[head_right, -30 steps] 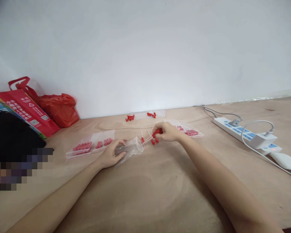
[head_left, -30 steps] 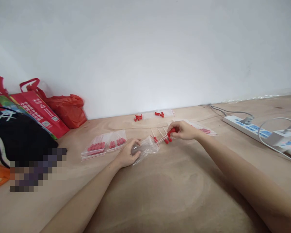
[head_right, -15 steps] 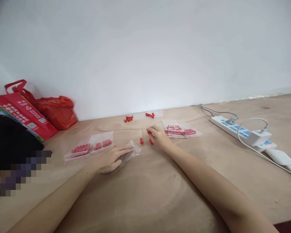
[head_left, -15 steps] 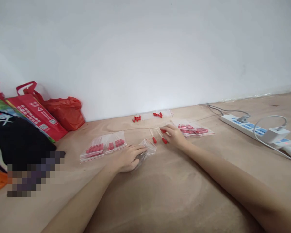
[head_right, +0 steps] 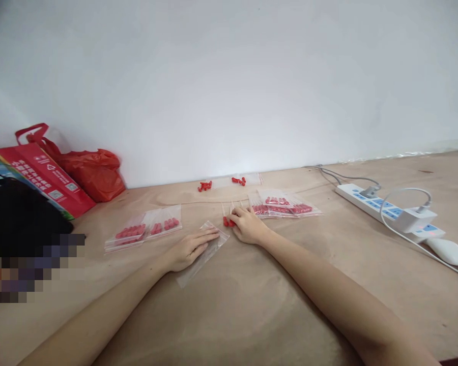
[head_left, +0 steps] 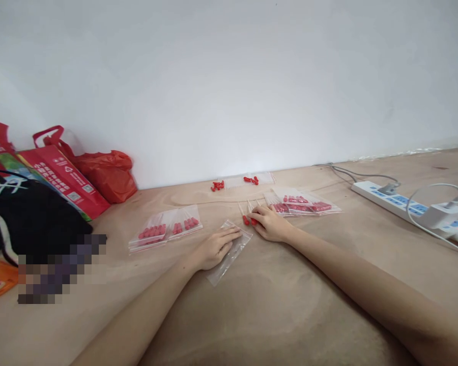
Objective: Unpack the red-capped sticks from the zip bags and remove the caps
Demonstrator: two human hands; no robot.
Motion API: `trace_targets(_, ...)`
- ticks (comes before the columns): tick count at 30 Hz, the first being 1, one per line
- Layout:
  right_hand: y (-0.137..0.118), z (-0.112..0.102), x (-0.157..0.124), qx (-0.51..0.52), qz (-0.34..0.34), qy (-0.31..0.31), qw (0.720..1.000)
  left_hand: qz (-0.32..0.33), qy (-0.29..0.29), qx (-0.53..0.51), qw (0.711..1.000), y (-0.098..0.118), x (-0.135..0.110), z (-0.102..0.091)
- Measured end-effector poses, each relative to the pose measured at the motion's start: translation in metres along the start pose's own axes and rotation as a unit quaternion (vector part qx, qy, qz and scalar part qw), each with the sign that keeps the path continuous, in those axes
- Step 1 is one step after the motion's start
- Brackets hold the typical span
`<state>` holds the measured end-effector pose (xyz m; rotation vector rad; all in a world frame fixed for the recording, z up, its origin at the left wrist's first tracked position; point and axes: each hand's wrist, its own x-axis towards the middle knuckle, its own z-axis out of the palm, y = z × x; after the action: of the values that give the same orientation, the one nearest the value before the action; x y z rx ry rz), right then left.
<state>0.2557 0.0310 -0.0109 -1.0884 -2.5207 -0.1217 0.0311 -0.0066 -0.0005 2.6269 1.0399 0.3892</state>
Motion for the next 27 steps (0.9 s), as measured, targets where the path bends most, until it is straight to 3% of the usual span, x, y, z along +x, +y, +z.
trace_targets(5,0.001,-0.003,-0.003,-0.013,-0.005,-0.025,1.000,-0.027,-0.018,-0.002,0.999,-0.001,0.001,0.000)
trace_targets(8,0.004,-0.002,-0.004,-0.011,-0.005,-0.019,1.000,-0.074,0.061,-0.014,0.995,-0.001,0.002,0.000)
trace_targets(10,0.004,-0.001,-0.005,-0.007,-0.002,0.004,1.000,-0.153,0.139,-0.006,0.978,-0.002,0.004,-0.002)
trace_targets(12,0.003,0.000,-0.005,-0.003,-0.003,0.029,1.000,-0.229,0.182,0.004,0.956,-0.005,0.005,-0.005)
trace_targets(18,0.001,0.005,-0.004,0.009,-0.019,0.068,0.997,-0.338,0.127,-0.061,0.931,-0.019,0.000,-0.011)
trace_targets(23,0.002,0.009,-0.004,0.006,0.011,0.108,0.994,-0.347,0.112,-0.116,0.924,-0.028,0.000,-0.013)
trace_targets(27,-0.001,0.009,-0.008,0.009,0.012,0.137,0.990,-0.353,0.218,-0.070,0.907,-0.050,-0.001,-0.032)
